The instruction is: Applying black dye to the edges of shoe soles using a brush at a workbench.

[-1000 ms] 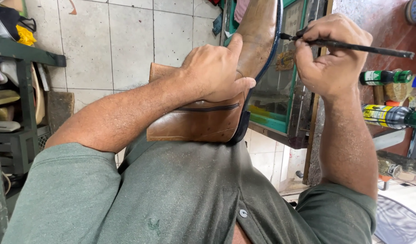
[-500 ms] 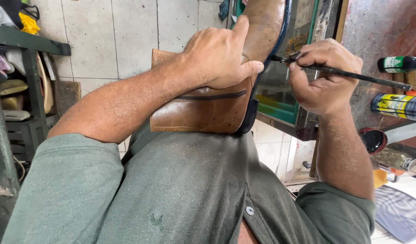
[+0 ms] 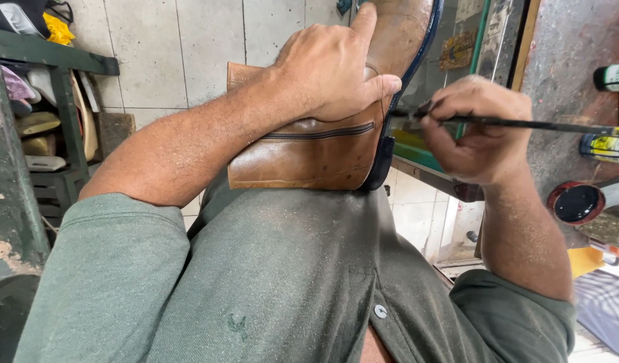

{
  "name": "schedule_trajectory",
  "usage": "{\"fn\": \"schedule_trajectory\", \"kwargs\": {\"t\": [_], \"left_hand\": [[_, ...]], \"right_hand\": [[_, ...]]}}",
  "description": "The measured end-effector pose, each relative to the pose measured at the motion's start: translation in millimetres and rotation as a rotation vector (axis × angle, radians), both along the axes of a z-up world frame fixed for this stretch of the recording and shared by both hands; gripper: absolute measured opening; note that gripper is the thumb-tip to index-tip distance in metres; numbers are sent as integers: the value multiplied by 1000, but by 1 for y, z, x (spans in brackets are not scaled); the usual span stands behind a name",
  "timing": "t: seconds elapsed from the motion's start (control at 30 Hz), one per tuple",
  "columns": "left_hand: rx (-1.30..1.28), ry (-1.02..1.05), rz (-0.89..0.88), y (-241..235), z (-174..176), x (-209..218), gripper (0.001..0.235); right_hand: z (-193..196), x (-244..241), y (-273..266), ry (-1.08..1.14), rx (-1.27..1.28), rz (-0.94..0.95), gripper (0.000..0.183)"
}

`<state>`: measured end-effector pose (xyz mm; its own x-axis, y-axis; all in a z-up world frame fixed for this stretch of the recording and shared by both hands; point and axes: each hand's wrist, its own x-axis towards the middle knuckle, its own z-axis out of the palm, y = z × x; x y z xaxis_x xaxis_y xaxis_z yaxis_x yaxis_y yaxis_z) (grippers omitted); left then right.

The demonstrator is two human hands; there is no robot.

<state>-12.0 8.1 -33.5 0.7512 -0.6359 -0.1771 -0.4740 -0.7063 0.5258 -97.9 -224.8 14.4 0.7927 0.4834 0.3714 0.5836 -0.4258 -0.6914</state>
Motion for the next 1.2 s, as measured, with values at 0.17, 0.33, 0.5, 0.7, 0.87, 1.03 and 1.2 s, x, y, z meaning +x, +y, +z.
{"fn": "schedule_trajectory", "kwargs": {"t": [0.17, 0.33, 0.5, 0.7, 0.87, 1.03, 1.2], "left_hand": [[-27, -1, -2, 1, 4, -1, 100], [-57, -44, 16, 0, -4, 1, 94], [-65, -15, 19, -1, 0, 3, 84], [-118, -43, -18, 0, -2, 4, 87], [-93, -9, -7, -1, -3, 6, 90], [-89, -16, -7, -2, -4, 6, 88], [-107, 1, -8, -3, -3, 8, 81]], "right_hand": [[3, -2, 4, -36, 19, -11, 11], [3, -11, 3, 42, 35, 23, 8], [-23, -5, -15, 120, 187, 173, 11], [-28, -3, -20, -106, 162, -52, 12], [-40, -7, -27, -16, 274, 108, 11], [-39, -15, -25, -59, 240, 50, 16], [-26, -24, -14, 58, 223, 132, 14]]}}
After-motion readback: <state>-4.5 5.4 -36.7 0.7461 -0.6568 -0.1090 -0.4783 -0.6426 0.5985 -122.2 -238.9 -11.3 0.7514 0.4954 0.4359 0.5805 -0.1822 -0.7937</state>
